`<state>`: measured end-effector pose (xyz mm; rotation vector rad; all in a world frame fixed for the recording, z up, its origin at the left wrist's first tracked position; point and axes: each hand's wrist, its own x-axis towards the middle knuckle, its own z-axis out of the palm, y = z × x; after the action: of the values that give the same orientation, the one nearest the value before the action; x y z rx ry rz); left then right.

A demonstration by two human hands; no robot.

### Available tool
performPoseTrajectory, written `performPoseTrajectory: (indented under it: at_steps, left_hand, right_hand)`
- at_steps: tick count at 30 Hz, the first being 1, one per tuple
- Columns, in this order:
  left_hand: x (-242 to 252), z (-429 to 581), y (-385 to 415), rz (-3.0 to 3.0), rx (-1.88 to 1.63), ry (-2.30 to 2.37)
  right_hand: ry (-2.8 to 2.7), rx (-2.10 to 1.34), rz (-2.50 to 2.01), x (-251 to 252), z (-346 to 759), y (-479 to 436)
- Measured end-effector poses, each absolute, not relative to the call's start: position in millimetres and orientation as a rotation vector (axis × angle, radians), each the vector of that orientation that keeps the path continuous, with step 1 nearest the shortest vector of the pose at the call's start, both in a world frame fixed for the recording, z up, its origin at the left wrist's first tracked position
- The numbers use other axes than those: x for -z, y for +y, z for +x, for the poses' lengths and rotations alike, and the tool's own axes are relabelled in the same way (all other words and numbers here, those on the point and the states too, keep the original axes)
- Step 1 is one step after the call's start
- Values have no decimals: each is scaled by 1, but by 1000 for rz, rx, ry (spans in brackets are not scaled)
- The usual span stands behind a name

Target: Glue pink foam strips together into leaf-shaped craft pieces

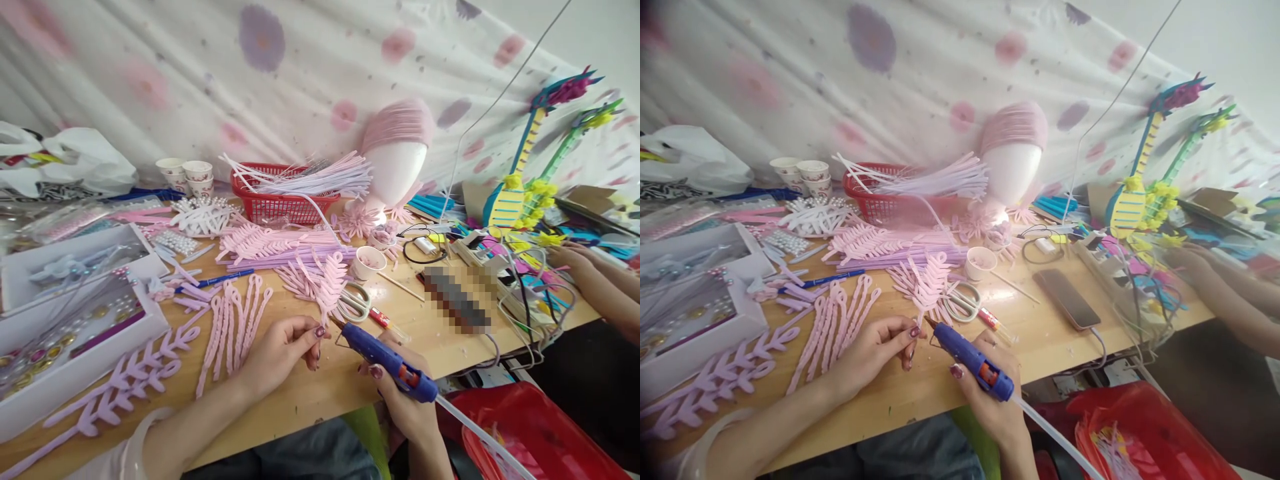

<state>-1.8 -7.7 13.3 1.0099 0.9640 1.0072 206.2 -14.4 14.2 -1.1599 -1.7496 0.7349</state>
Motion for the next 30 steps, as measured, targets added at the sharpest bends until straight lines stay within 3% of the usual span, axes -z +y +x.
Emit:
performPoseTrajectory:
  at_steps: [30]
  left_hand:
    - [-10,-3,-8,1002,-998,920]
  right_hand:
    - [-1902,-700,-1143,-18,203,-15]
